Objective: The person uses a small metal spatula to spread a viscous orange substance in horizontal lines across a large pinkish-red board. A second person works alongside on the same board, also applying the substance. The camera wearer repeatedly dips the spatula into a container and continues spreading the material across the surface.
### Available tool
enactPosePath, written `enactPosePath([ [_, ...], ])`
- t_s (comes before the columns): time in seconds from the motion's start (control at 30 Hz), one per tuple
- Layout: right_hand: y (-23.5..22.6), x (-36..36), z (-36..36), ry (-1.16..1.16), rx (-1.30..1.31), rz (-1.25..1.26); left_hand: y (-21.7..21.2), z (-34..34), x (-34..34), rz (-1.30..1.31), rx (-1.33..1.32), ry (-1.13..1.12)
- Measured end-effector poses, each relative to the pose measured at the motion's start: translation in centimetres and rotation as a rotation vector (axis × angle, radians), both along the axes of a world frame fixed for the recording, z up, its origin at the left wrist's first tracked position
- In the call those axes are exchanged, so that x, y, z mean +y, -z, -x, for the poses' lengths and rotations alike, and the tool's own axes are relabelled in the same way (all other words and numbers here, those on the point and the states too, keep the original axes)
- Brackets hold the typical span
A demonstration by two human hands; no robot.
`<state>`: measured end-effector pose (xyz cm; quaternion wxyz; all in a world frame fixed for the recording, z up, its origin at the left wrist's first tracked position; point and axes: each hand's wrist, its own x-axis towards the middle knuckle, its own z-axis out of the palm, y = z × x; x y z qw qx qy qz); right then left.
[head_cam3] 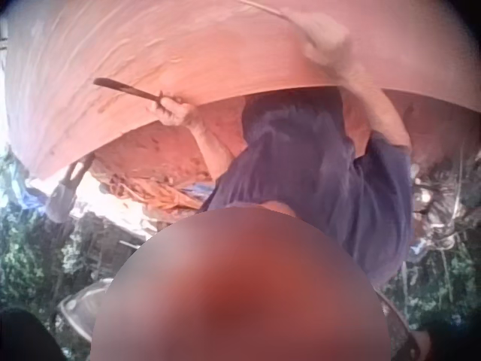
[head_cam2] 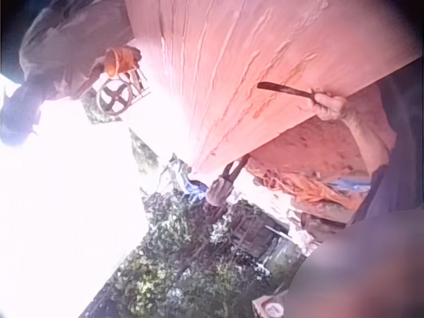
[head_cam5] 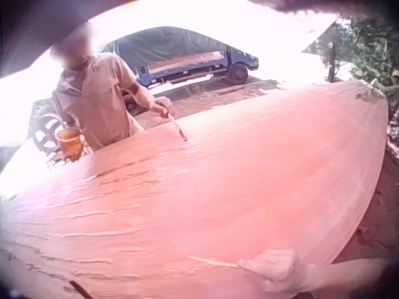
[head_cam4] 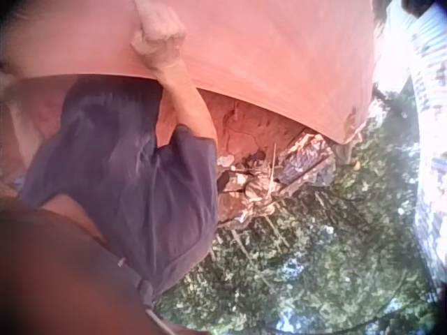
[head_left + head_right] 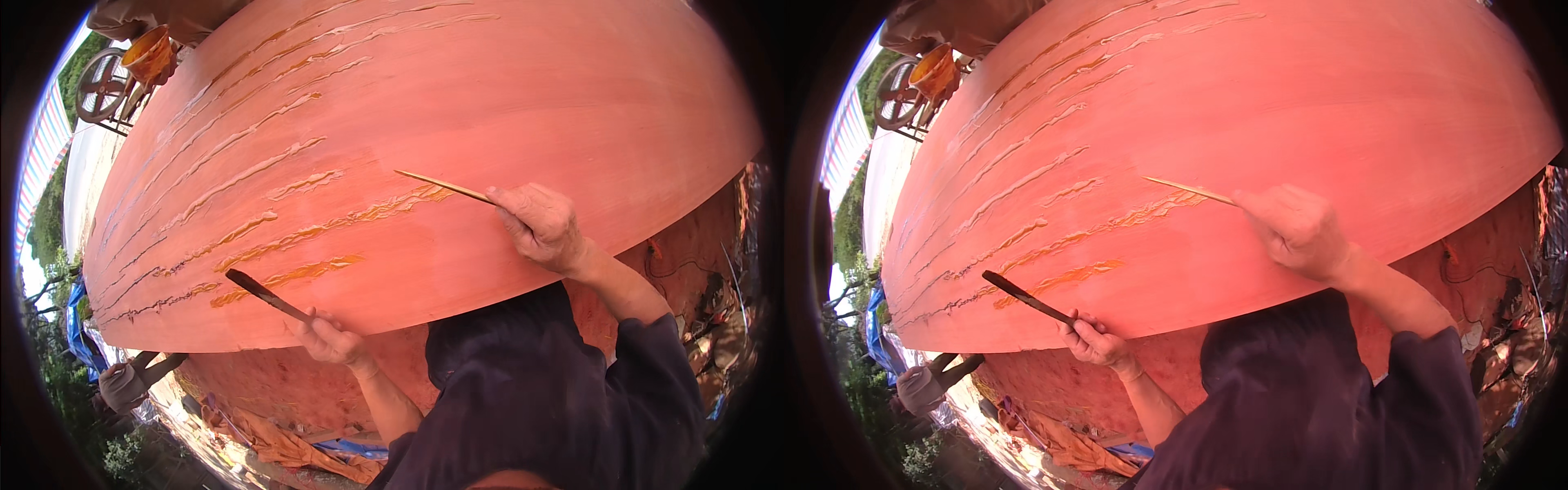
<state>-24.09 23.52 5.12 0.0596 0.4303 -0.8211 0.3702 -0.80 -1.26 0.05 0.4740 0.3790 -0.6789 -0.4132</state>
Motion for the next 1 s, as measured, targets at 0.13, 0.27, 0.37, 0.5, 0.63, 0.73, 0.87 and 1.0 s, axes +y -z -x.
enactPosePath([
  [0.13, -0.4, -3.6, 1.4, -0.008, -0.323, 0.039, 0.0, -0.2, 0.3, -0.018, -0.006, -0.030],
  [0.27, -0.5, -6.4, 2.6, 0.003, -0.599, 0.067, 0.4, -0.5, 0.1, -0.039, 0.024, 0.003],
  [0.37, -0.3, -7.8, 2.7, 0.022, -0.701, 0.048, 0.6, -0.8, 0.1, -0.033, 0.024, -0.002],
  [0.5, 0.3, -9.0, 3.3, -0.008, -0.787, 0.020, 0.7, -0.8, 0.2, -0.027, 0.004, -0.013],
  [0.63, 1.3, -9.6, 4.3, -0.040, -0.838, 0.011, 0.5, -0.8, 0.4, -0.025, -0.003, -0.011],
  [0.73, 0.9, -8.6, 4.8, -0.018, -0.713, -0.065, 0.3, -0.7, 0.4, -0.063, -0.020, -0.024],
  [0.87, -1.4, -6.1, 4.7, 0.040, -0.683, -0.047, -1.2, -0.4, -0.1, -0.154, 0.003, 0.023],
  [1.0, -1.5, -7.1, 4.1, 0.012, -0.636, -0.007, -6.4, -0.2, 0.2, -0.453, 0.251, 0.190],
])
